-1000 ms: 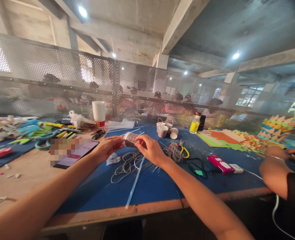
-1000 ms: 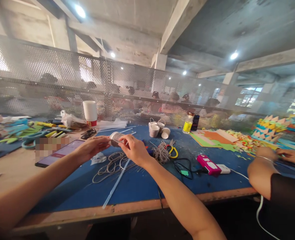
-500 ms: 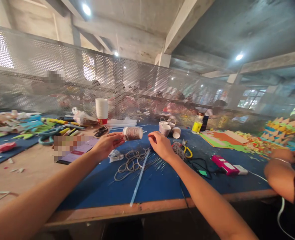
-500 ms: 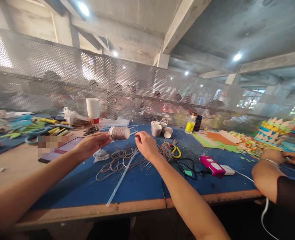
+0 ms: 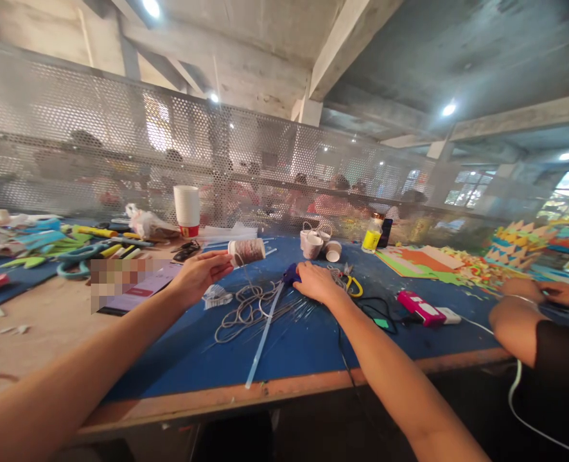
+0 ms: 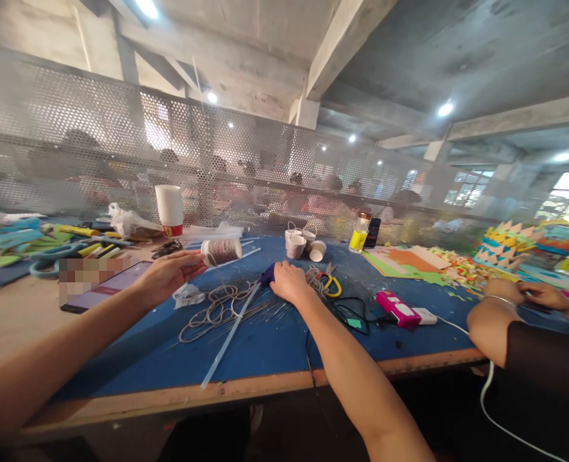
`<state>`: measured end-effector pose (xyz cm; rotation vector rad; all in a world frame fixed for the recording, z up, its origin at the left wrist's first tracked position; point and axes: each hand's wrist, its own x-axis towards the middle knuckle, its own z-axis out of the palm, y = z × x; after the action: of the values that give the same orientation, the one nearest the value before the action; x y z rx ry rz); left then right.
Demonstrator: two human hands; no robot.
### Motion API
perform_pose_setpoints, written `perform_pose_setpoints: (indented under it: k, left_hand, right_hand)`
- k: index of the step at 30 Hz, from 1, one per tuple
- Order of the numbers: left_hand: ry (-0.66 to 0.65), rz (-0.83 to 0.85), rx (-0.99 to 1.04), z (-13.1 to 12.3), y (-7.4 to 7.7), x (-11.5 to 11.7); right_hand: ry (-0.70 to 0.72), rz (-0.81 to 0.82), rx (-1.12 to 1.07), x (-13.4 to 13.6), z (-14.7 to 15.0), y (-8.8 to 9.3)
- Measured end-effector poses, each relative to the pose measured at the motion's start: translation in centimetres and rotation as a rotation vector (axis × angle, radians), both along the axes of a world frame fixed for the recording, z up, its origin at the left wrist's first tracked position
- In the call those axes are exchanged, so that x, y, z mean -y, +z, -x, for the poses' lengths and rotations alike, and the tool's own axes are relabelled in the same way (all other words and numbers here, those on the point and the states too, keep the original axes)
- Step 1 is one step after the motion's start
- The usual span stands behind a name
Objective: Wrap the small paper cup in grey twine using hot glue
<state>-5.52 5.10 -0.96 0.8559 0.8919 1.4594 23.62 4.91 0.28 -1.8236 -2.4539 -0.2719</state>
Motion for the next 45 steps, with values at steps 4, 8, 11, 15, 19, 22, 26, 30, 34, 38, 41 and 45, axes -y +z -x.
perform_pose_setpoints:
  k: [4, 8, 11, 15, 19, 22, 26, 30, 34, 38, 41, 45]
  left_hand:
    - [0.018, 0.017, 0.02, 0.1, -0.1, 0.0]
    - [0.046, 0.023, 0.029, 0.1, -0.1, 0.0]
    - [0.067, 0.026, 0.037, 0.2, -0.1, -0.2]
    - [0.095, 0.03, 0.055, 0.4, -0.1, -0.3]
    - [0.112, 0.036, 0.065, 0.5, 0.0, -0.2]
    - [0.125, 0.039, 0.069, 0.5, 0.2, -0.1]
    - [0.11, 0.031, 0.062, 0.2, 0.4, 0.2]
    - [0.078, 0.019, 0.046, -0.3, 0.3, 0.5]
    - [0.064, -0.004, 0.026, -0.5, -0.1, 0.4]
    - [0.056, -0.043, -0.016, -0.6, -0.3, 0.3]
    - [0.03, -0.081, -0.074, -0.6, -0.4, 0.4]
    - [0.016, -0.128, -0.143, -0.7, -0.5, 0.5]
  right_hand:
    - [-0.051, -0.021, 0.034, 0.2, 0.3, -0.2]
    - [-0.053, -0.023, 0.048, 0.1, 0.5, -0.3]
    - [-0.059, -0.062, 0.051, 0.0, 0.5, -0.4]
    - [-0.088, -0.184, 0.033, -0.4, 0.3, -0.3]
    - [-0.091, -0.305, -0.015, -0.9, -0.2, -0.1]
    - [-0.086, -0.388, -0.101, -1.5, -0.6, -0.2]
    - [-0.03, -0.403, -0.402, -2.2, -0.8, -0.4]
    - [0.156, -0.308, -0.783, -1.9, 0.2, -0.5]
    - [0.361, -0.172, -1.014, -0.5, 1.9, -0.6]
    - [0.442, -0.066, -1.036, 1.3, 3.3, -0.8]
    - [0.505, -0.099, -1.022, 2.5, 4.1, -0.6]
    - [0.542, -0.16, -1.036, 3.3, 4.5, -0.2]
